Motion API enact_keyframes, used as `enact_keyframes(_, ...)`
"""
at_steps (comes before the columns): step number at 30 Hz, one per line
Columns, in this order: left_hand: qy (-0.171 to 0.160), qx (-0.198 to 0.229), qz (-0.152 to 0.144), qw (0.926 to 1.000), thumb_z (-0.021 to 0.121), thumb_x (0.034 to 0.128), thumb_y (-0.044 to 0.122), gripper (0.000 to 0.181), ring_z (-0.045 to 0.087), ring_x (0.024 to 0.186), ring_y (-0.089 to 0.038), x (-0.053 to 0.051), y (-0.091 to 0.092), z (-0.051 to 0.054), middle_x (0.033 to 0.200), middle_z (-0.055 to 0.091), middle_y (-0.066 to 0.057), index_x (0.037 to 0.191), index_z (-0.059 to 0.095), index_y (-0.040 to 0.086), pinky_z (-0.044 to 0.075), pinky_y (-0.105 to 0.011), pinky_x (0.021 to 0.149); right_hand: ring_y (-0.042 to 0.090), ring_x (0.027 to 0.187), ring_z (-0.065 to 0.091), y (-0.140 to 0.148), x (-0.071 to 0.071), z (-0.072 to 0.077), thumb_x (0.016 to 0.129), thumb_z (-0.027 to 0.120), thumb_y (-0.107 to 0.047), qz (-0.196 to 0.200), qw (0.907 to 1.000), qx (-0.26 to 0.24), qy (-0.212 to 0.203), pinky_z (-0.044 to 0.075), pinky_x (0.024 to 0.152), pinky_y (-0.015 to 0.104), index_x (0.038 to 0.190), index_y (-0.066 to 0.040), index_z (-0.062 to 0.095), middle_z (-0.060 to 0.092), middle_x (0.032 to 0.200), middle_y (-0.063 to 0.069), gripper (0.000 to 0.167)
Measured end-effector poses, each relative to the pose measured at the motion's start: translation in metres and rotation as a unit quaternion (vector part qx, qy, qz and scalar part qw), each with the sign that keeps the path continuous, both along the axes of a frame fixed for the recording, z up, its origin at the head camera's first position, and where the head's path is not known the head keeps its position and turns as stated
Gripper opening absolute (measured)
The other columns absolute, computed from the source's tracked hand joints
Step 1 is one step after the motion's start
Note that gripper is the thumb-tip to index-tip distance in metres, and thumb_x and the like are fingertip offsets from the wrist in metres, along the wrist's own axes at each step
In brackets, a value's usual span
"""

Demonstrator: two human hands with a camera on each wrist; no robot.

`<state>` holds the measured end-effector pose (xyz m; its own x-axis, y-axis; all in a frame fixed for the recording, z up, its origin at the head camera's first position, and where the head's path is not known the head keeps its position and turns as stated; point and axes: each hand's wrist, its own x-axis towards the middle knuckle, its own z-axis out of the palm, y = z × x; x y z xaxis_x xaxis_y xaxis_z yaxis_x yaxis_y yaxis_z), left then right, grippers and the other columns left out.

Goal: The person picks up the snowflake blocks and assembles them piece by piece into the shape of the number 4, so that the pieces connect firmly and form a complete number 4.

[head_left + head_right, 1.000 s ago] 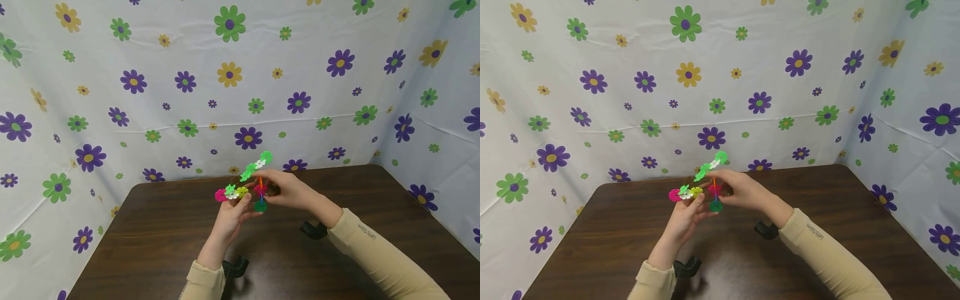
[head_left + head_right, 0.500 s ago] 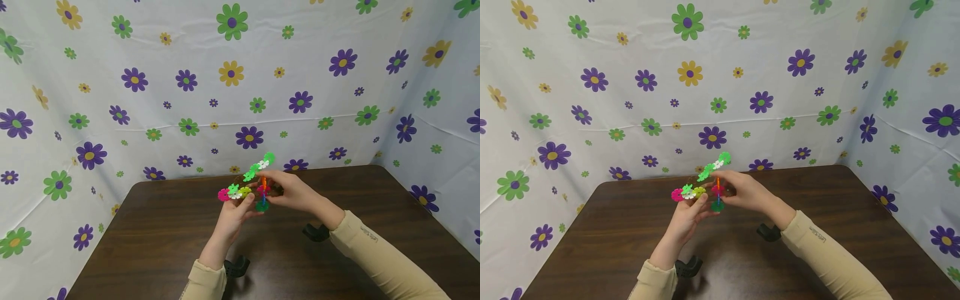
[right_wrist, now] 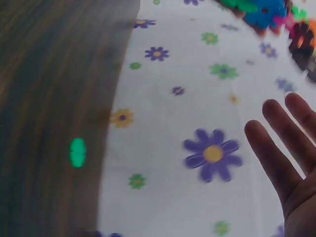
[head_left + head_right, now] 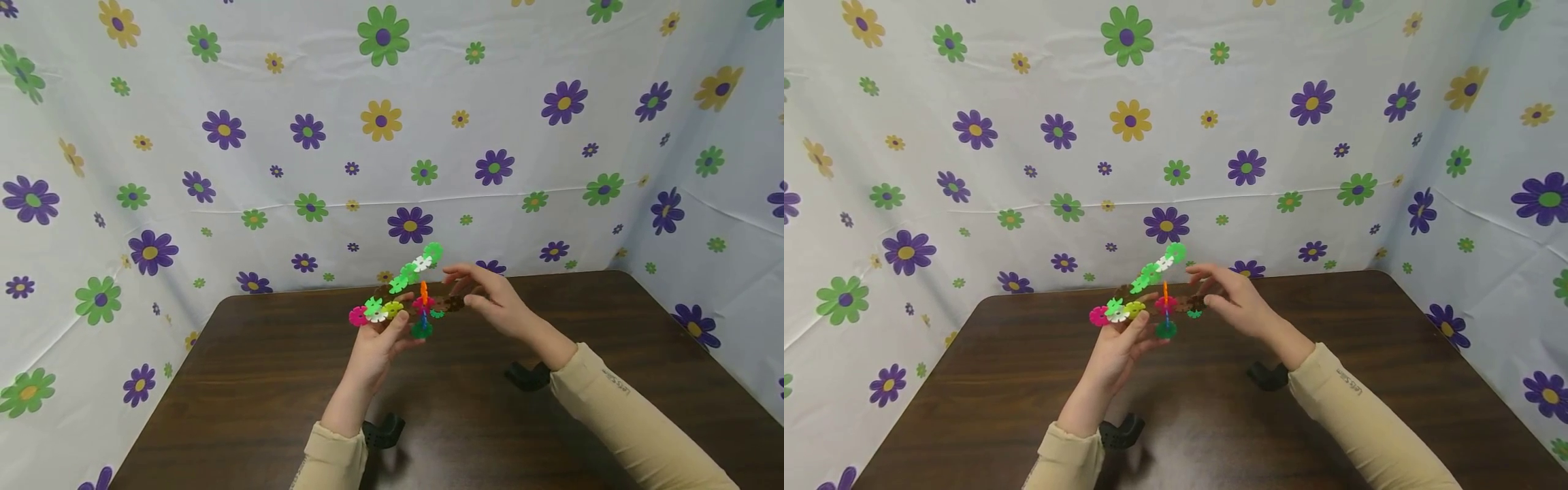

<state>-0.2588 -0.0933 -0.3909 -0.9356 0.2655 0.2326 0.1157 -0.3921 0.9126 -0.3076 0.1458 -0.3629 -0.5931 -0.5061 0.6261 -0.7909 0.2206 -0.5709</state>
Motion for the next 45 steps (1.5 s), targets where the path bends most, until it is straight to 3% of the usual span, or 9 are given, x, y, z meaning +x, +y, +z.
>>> enact_keyframes(4, 0.001, 0.003, 0.003, 1.0000, 0.052, 0.1014, 0.015, 0.038, 0.062, 0.104, -0.027, 0.000, -0.003, 0.002, 0.130, 0.056, -0.011, 0.138, 0.049, 0.003, 0.052, -0.050, 0.084, 0.022, 0.085, 0.059, 0.003, -0.016, -0.015, 0.097, 0.038, 0.004, -0.042, 0.9956, -0.020, -0.081, 0.054, 0.067, 0.037, 0.120, -0.001, 0.061, 0.065, 0.107, 0.012, 0.033)
enact_keyframes(10, 0.007, 0.010, 0.004, 0.9999, 0.052, 0.1014, 0.014, 0.040, 0.062, 0.110, -0.029, -0.001, -0.009, 0.001, 0.137, 0.051, -0.013, 0.139, 0.046, 0.002, 0.053, -0.048, 0.084, 0.024, 0.097, 0.061, 0.003, -0.053, -0.058, 0.096, 0.055, -0.006, -0.123, 0.9773, 0.078, -0.154, 0.052, 0.081, 0.044, 0.118, -0.006, 0.065, 0.064, 0.114, 0.010, 0.024)
enact_keyframes(16, -0.001, 0.007, 0.004, 1.0000, 0.053, 0.1009, 0.014, 0.042, 0.056, 0.118, -0.036, 0.000, -0.012, -0.001, 0.140, 0.049, -0.013, 0.140, 0.045, 0.001, 0.053, -0.048, 0.084, 0.024, 0.094, 0.060, 0.002, -0.077, -0.095, 0.090, 0.067, -0.013, -0.140, 0.9541, 0.141, -0.224, 0.050, 0.078, 0.042, 0.126, -0.006, 0.061, 0.063, 0.118, 0.012, 0.037)
enact_keyframes(20, 0.002, 0.005, -0.005, 1.0000, 0.053, 0.1009, 0.015, 0.045, 0.051, 0.121, -0.045, 0.001, -0.012, -0.001, 0.141, 0.048, -0.014, 0.142, 0.041, 0.000, 0.053, -0.048, 0.084, 0.026, 0.100, 0.061, 0.001, -0.086, -0.110, 0.089, 0.071, -0.023, -0.139, 0.9460, 0.165, -0.242, 0.051, 0.082, 0.044, 0.130, -0.007, 0.059, 0.062, 0.121, 0.012, 0.046)
enact_keyframes(24, 0.002, 0.004, -0.012, 0.9999, 0.054, 0.1007, 0.015, 0.043, 0.052, 0.119, -0.044, 0.002, -0.013, -0.001, 0.140, 0.048, -0.015, 0.141, 0.044, 0.002, 0.053, -0.047, 0.085, 0.029, 0.106, 0.060, -0.002, -0.092, -0.116, 0.087, 0.074, -0.023, -0.141, 0.9448, 0.175, -0.238, 0.048, 0.090, 0.049, 0.131, -0.008, 0.060, 0.062, 0.122, 0.011, 0.049)
enact_keyframes(28, 0.008, 0.005, -0.010, 0.9999, 0.052, 0.1014, 0.014, 0.040, 0.058, 0.113, -0.039, 0.002, -0.015, 0.001, 0.138, 0.050, -0.012, 0.140, 0.045, 0.005, 0.053, -0.048, 0.084, 0.028, 0.101, 0.058, -0.006, -0.097, -0.116, 0.085, 0.076, -0.026, -0.156, 0.9417, 0.207, -0.214, 0.047, 0.089, 0.048, 0.128, -0.006, 0.062, 0.061, 0.114, 0.012, 0.049)
enact_keyframes(35, 0.007, 0.008, 0.000, 0.9999, 0.053, 0.1010, 0.015, 0.039, 0.062, 0.108, -0.031, 0.001, -0.017, 0.006, 0.137, 0.052, -0.011, 0.138, 0.046, 0.008, 0.053, -0.047, 0.083, 0.033, 0.104, 0.059, -0.011, -0.102, -0.116, 0.084, 0.077, -0.031, -0.203, 0.9200, 0.258, -0.213, 0.047, 0.090, 0.048, 0.114, 0.005, 0.063, 0.055, 0.124, 0.022, 0.049)
enact_keyframes(40, 0.009, 0.016, -0.008, 0.9998, 0.052, 0.1013, 0.014, 0.039, 0.059, 0.113, -0.036, -0.001, -0.016, 0.007, 0.142, 0.046, -0.015, 0.140, 0.044, 0.008, 0.052, -0.049, 0.084, 0.036, 0.111, 0.056, -0.011, -0.103, -0.112, 0.085, 0.076, -0.022, -0.186, 0.9260, 0.246, -0.217, 0.044, 0.094, 0.051, 0.126, 0.002, 0.058, 0.057, 0.125, 0.022, 0.051)
enact_keyframes(45, 0.016, 0.019, -0.014, 0.9996, 0.051, 0.1017, 0.013, 0.039, 0.057, 0.115, -0.040, -0.002, -0.015, 0.006, 0.145, 0.039, -0.022, 0.140, 0.044, 0.008, 0.052, -0.051, 0.085, 0.030, 0.102, 0.060, -0.008, -0.105, -0.110, 0.085, 0.073, -0.011, -0.170, 0.9372, 0.184, -0.243, 0.047, 0.090, 0.048, 0.115, -0.003, 0.062, 0.065, 0.111, 0.012, 0.033)
